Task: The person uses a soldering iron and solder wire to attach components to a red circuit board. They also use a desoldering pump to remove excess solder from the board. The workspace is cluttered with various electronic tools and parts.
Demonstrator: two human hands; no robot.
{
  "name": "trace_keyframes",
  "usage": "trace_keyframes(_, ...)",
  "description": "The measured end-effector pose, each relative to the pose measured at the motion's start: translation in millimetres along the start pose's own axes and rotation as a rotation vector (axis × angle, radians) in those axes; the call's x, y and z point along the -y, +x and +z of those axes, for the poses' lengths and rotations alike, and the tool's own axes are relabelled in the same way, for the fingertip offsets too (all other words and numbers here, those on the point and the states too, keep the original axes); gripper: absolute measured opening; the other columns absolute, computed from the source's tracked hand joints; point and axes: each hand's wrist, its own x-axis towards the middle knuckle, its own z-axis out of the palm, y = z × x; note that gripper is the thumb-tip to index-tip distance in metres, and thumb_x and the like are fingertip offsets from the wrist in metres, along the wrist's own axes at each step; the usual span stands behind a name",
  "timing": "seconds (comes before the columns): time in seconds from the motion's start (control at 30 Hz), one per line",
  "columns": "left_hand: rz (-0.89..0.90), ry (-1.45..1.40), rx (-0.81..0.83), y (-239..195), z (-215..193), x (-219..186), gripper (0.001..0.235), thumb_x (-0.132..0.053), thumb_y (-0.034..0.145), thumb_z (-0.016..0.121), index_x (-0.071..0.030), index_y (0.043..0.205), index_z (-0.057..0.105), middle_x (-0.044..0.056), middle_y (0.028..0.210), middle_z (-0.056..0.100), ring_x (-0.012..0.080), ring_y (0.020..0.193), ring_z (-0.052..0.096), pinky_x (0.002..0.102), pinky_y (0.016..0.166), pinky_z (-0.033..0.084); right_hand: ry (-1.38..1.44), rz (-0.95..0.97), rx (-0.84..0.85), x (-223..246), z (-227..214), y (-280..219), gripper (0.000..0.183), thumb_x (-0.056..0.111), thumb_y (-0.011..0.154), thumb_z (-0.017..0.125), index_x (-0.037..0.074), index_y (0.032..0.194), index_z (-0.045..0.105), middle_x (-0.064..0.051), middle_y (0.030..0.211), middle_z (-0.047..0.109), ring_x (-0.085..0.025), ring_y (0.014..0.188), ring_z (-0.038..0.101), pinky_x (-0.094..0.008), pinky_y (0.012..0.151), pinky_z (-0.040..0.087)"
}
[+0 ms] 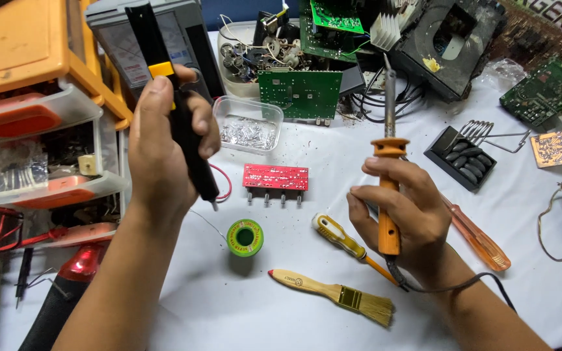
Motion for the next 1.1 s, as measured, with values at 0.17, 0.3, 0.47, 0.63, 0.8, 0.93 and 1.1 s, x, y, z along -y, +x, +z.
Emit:
trace_keyframes(0.17, -0.111, -0.166, -0.102, 6, -16, 0, 0.022, -0.031, 0.085, 0.042, -0.011, 0.092, 0.050, 0.001, 0.057, 0.037, 0.0120, 0.039, 0.032, 0.023, 0.042, 0.025, 0.024, -0.108, 0.051, -5, 7, 34, 0.007, -0.004, 0.079, 0.065, -0.004, 0.083, 0.059, -0.022, 0.102, 0.053, -0.031, 0.088, 0.059, -0.037, 0.081, 0.051)
trace_keyframes(0.3, -0.169, -0.259, -0.093, 7, -23, 2, 0.017, -0.031, 0.083, 0.045, -0.015, 0.090, 0.048, -0.001, 0.063, 0.041, 0.0124, 0.042, 0.036, 0.027, 0.045, 0.026, 0.025, -0.265, 0.126, -19, 31, 62, 0.008, -0.006, 0.081, 0.064, -0.004, 0.080, 0.056, -0.024, 0.100, 0.053, -0.036, 0.090, 0.057, -0.043, 0.083, 0.049)
trace_keyframes(0.47, -0.088, -0.289, -0.046, -8, -18, -6, 0.024, -0.030, 0.087, 0.045, -0.012, 0.104, 0.047, 0.001, 0.072, 0.044, 0.0109, 0.053, 0.040, 0.023, 0.048, 0.032, 0.010, -0.373, 0.230, -32, 65, 84, 0.008, -0.005, 0.083, 0.060, -0.002, 0.082, 0.054, -0.021, 0.100, 0.053, -0.036, 0.092, 0.057, -0.045, 0.081, 0.049)
trace_keyframes(0.63, -0.028, -0.188, -0.030, -16, -20, -10, 0.042, -0.035, 0.087, 0.044, -0.011, 0.121, 0.042, 0.002, 0.078, 0.048, 0.0110, 0.059, 0.044, 0.024, 0.051, 0.038, -0.013, -0.436, 0.322, -39, 88, 96, 0.015, -0.010, 0.080, 0.059, 0.000, 0.075, 0.049, -0.019, 0.098, 0.052, -0.034, 0.080, 0.054, -0.040, 0.067, 0.045)
trace_keyframes(0.8, -0.036, -0.157, -0.014, -15, -25, -7, 0.039, -0.033, 0.088, 0.045, -0.013, 0.121, 0.042, 0.002, 0.081, 0.046, 0.0122, 0.062, 0.045, 0.025, 0.053, 0.040, -0.074, -0.409, 0.416, -40, 90, 97, 0.014, -0.009, 0.076, 0.060, 0.001, 0.071, 0.051, -0.018, 0.100, 0.053, -0.030, 0.077, 0.051, -0.039, 0.056, 0.044)
trace_keyframes(0.93, -0.039, -0.167, -0.007, -13, -25, -1, 0.038, -0.034, 0.087, 0.047, -0.013, 0.119, 0.044, 0.002, 0.081, 0.046, 0.0127, 0.060, 0.046, 0.024, 0.051, 0.039, -0.073, -0.424, 0.414, -44, 90, 94, 0.007, -0.007, 0.079, 0.059, -0.003, 0.077, 0.053, -0.019, 0.102, 0.052, -0.033, 0.081, 0.052, -0.041, 0.061, 0.045)
trace_keyframes(1.1, -0.020, -0.162, 0.014, -11, -24, 4, 0.037, -0.035, 0.088, 0.046, -0.014, 0.118, 0.043, 0.002, 0.081, 0.048, 0.0125, 0.059, 0.046, 0.024, 0.051, 0.039, -0.112, -0.462, 0.311, -46, 79, 91, 0.019, -0.010, 0.078, 0.059, -0.003, 0.095, 0.056, -0.023, 0.106, 0.052, -0.037, 0.086, 0.055, -0.044, 0.072, 0.050)
